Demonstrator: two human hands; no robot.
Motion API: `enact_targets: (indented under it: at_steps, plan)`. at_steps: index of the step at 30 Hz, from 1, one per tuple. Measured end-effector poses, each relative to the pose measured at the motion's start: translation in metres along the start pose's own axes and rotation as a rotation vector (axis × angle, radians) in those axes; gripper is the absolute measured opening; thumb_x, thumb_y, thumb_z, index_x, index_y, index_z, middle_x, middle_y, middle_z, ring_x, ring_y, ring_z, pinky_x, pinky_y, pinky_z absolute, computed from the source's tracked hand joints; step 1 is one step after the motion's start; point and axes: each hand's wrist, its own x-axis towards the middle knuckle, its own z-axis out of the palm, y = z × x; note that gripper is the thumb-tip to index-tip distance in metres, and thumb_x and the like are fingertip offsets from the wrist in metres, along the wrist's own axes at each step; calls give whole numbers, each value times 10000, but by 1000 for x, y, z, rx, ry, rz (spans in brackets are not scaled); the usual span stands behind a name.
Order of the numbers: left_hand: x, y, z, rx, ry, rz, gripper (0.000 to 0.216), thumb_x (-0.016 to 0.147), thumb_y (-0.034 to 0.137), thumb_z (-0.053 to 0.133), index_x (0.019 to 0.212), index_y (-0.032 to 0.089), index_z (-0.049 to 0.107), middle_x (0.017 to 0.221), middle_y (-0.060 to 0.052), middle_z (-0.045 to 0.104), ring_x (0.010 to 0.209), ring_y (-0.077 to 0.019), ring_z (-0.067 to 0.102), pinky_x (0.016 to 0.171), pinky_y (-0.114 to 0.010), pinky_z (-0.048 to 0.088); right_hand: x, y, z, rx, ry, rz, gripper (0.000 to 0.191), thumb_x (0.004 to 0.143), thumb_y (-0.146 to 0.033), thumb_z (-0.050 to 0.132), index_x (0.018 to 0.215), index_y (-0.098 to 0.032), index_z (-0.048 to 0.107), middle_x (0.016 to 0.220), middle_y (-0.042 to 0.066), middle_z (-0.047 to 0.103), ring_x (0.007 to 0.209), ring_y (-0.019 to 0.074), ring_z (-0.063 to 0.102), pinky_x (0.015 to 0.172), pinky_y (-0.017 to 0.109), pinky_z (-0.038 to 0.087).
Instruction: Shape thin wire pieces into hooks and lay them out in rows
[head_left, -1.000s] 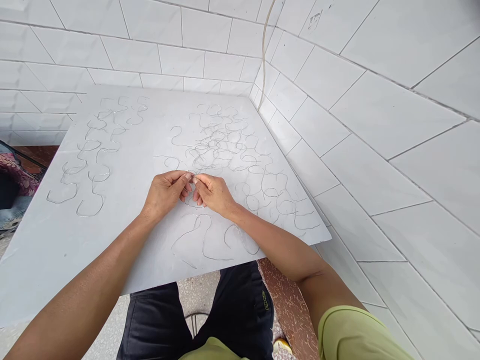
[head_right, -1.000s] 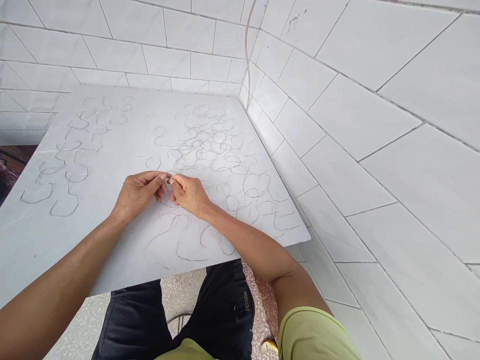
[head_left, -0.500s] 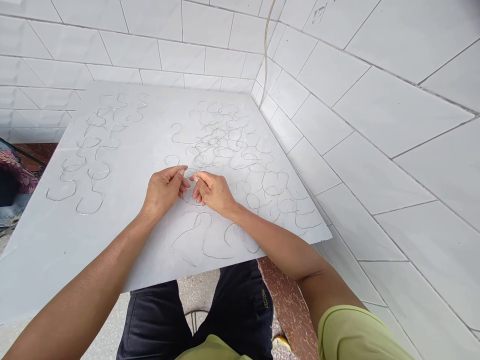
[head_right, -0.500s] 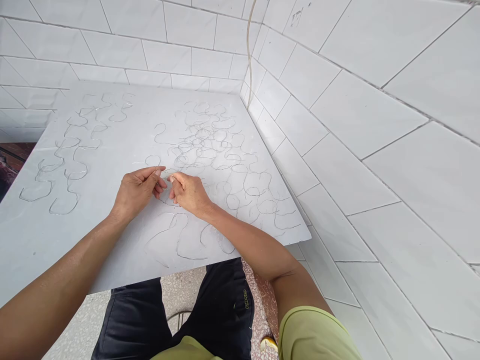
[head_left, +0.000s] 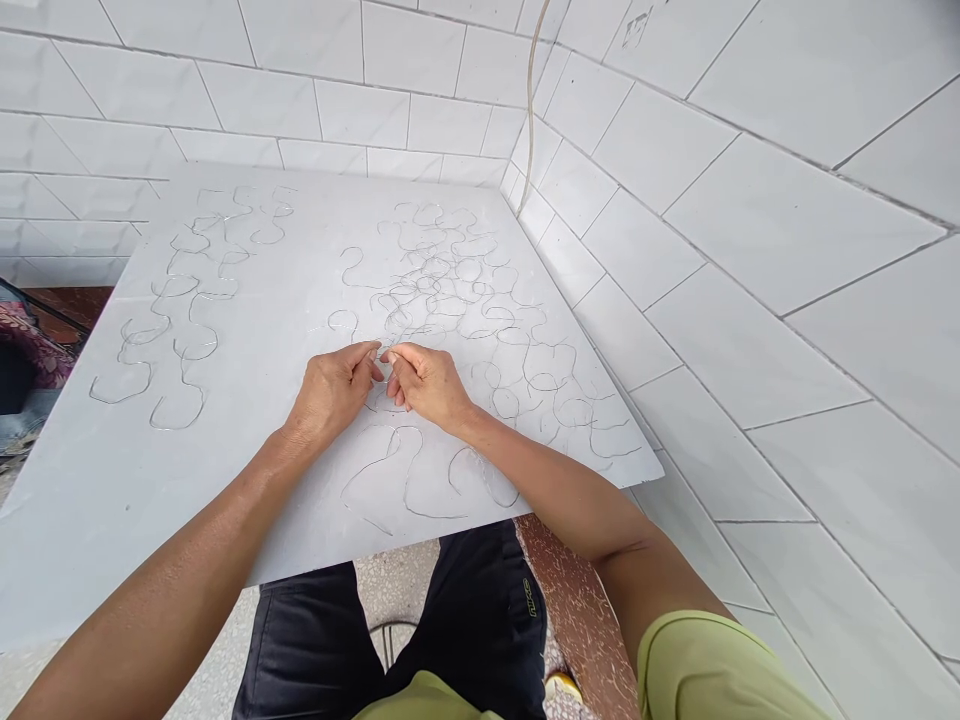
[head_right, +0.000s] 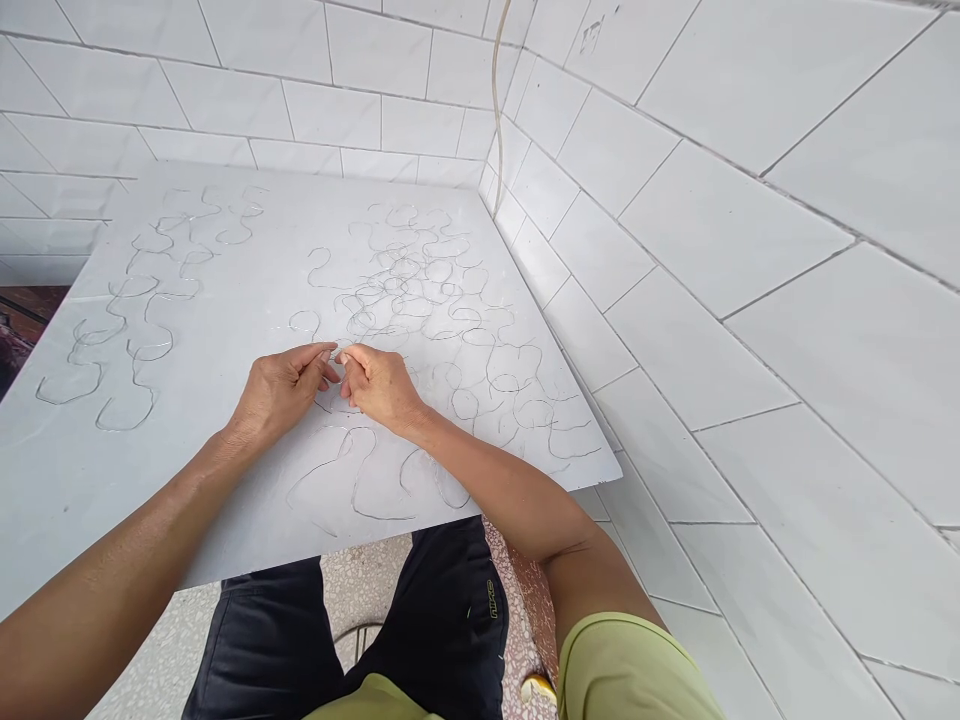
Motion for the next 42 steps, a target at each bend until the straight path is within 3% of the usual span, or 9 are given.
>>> enact_targets:
  at_steps: [5, 9, 21, 30, 34, 38, 42]
  plan:
    - [0, 2, -2, 50, 10, 80, 363, 1017, 337, 442, 1138, 212, 761, 795, -28, 745, 651, -163, 640, 643, -287, 512, 0, -1, -2, 13, 11, -17, 239, 1050, -340, 487, 988, -197, 668, 664, -13, 665, 509, 106, 612, 454, 198, 499]
    - [0, 2, -3, 69, -19, 116, 381, 1030, 345, 414, 1083, 217, 769, 754, -20, 716, 646, -159, 635, 630, -277, 500, 0, -1, -2, -1, 6, -30, 259, 1054, -378, 493, 996, -200, 672, 662, -16, 660, 503, 96, 600, 484, 197, 506]
    - [-2, 0, -3, 4, -42, 84, 389, 1029, 346, 426, 1153, 219, 772, 744, -21, 720, 662, -176, 685, 633, -291, 545, -1, -2, -3, -10, 10, -37, 243, 1041, -331, 477, 996, -200, 677, 658, -19, 657, 503, 99, 597, 465, 192, 486]
    - [-2, 0, 0, -68, 11, -17, 453, 1007, 328, 456, 1359, 162, 689, 758, -29, 737, 657, -179, 699, 676, -315, 586, 0, -3, -2, 15, -14, -8, 251, 1033, -339, 487, 1029, -192, 690, 657, -19, 663, 510, 104, 608, 493, 203, 511]
    - [-2, 2, 0, -67, 14, -22, 407, 1014, 349, 461, 1279, 172, 715, 781, -38, 742, 683, -182, 700, 672, -306, 569, -1, -6, -3, 4, -27, -20, 265, 1042, -372, 494, 962, -195, 674, 657, -14, 669, 522, 110, 623, 506, 209, 514]
    - [-1, 5, -2, -107, -23, 7, 361, 1024, 377, 454, 1112, 221, 768, 773, -28, 714, 680, -171, 669, 638, -289, 545, 0, -10, -9, 9, -4, -63, 399, 1048, -512, 496, 863, -192, 645, 696, 10, 682, 555, 115, 634, 498, 213, 492]
    - [0, 11, -8, -269, -82, -56, 353, 1016, 426, 509, 1132, 210, 763, 769, -30, 704, 643, -164, 626, 607, -291, 534, 6, -11, -20, 105, 0, -71, 406, 1058, -523, 457, 1031, -184, 679, 808, 38, 695, 658, 141, 665, 511, 229, 518]
